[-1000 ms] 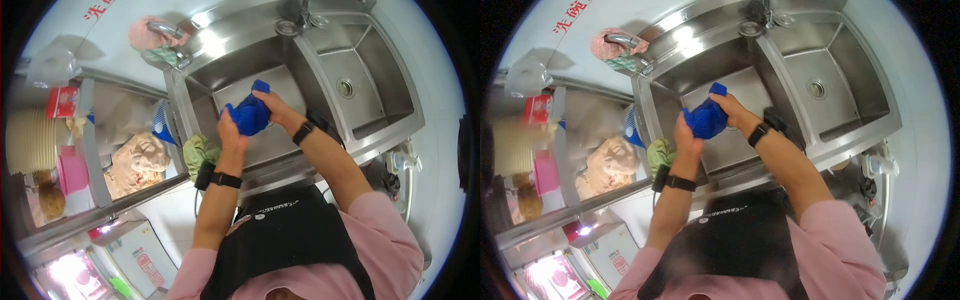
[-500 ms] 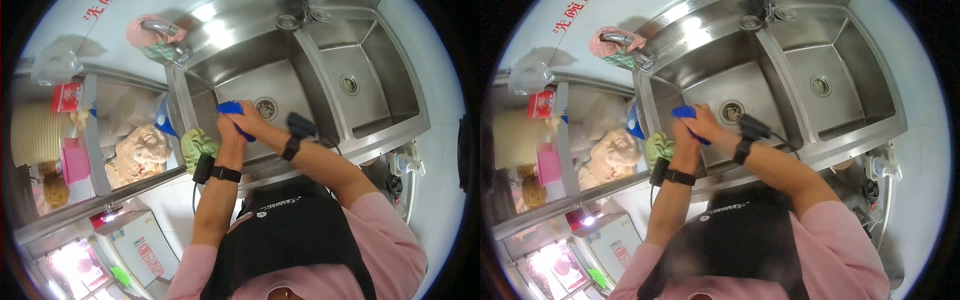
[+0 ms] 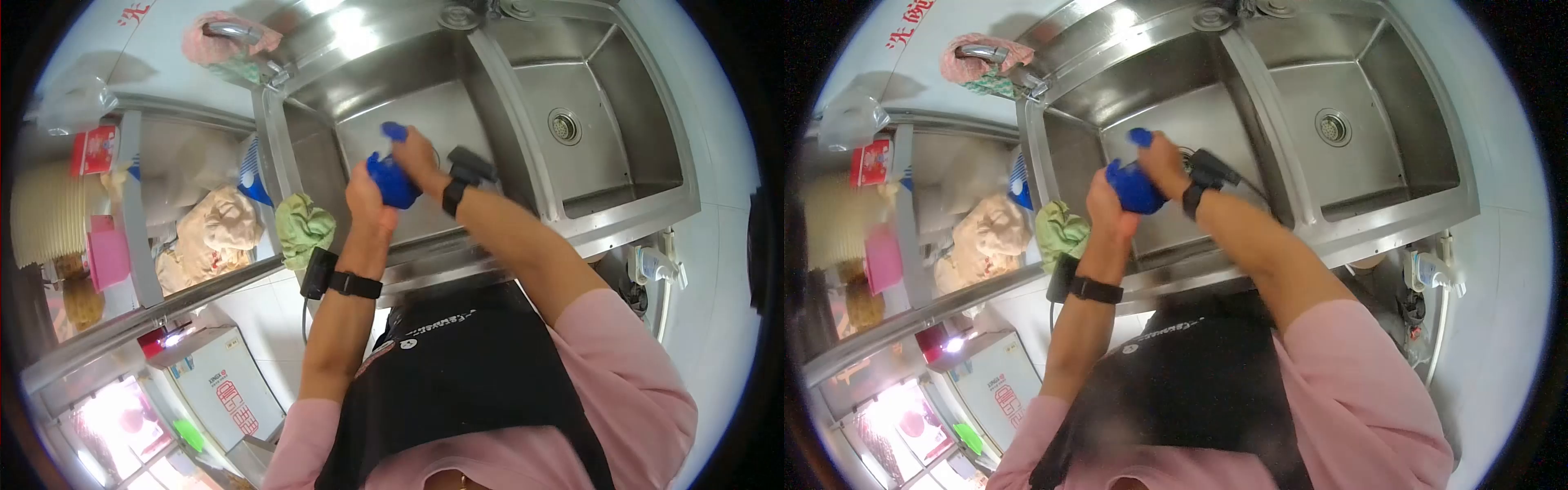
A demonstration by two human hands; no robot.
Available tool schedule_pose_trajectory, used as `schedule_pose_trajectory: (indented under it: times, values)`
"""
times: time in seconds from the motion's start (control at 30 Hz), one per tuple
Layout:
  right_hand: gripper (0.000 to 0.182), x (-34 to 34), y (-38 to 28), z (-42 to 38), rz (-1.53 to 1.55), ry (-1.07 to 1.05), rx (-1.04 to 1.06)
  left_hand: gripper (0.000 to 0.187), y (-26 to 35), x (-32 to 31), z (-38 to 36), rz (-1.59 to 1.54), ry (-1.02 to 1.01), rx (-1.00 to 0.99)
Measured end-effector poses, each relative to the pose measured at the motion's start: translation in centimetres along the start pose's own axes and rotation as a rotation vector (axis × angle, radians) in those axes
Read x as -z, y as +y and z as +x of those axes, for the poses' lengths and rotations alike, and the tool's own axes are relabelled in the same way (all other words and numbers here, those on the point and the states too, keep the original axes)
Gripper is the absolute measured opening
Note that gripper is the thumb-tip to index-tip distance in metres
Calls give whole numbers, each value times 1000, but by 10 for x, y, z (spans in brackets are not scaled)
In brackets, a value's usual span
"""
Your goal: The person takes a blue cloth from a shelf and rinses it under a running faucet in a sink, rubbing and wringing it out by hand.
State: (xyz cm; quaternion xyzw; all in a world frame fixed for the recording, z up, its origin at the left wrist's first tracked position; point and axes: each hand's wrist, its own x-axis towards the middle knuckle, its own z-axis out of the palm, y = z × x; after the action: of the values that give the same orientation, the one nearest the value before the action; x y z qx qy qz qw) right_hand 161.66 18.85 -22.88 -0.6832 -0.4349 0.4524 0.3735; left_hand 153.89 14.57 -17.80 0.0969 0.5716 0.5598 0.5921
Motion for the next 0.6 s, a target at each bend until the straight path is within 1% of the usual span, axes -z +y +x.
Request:
schedule_pose_trajectory:
  times: [0.03,0.07,0.1,0.13,0.2,0.23,0.27,0.3,0.37,0.4,0.43,0.47,0.5,0.53,0.57,0.6]
  values:
    - [33,-12,41,36,-9,-112,-94,18,-1,0,0,-63,-106,29]
    - [34,-6,51,41,95,-145,44,19,3,3,6,-51,-114,24]
    - [37,24,26,34,34,-260,94,19,11,11,11,-64,-120,13]
    - [37,31,34,44,136,-226,268,20,21,23,17,42,-152,-90]
    - [35,86,-7,39,181,-413,168,25,40,41,21,196,-211,-281]
    - [34,100,-14,46,186,-408,180,25,48,47,22,188,-218,-302]
    - [31,114,-34,35,212,-388,158,26,55,52,24,239,-148,-341]
    - [31,123,-39,41,203,-384,186,28,61,55,27,283,-79,-375]
    - [33,142,-46,48,146,-482,595,27,73,53,29,219,-64,-416]
    - [33,148,-52,51,129,-487,607,26,78,53,27,139,-175,-462]
    - [32,154,-65,51,157,-472,528,24,83,52,23,60,-284,-507]
    - [31,159,-77,49,185,-452,449,24,86,51,17,43,-286,-512]
    - [31,160,-89,45,171,-452,461,23,87,51,7,108,-281,-413]
    - [27,159,-101,38,369,-477,350,22,85,51,-1,172,-276,-316]
    - [23,154,-111,31,566,-501,234,20,72,52,-2,260,-288,-303]
    - [23,147,-118,25,551,-507,247,22,61,56,-3,542,-298,-215]
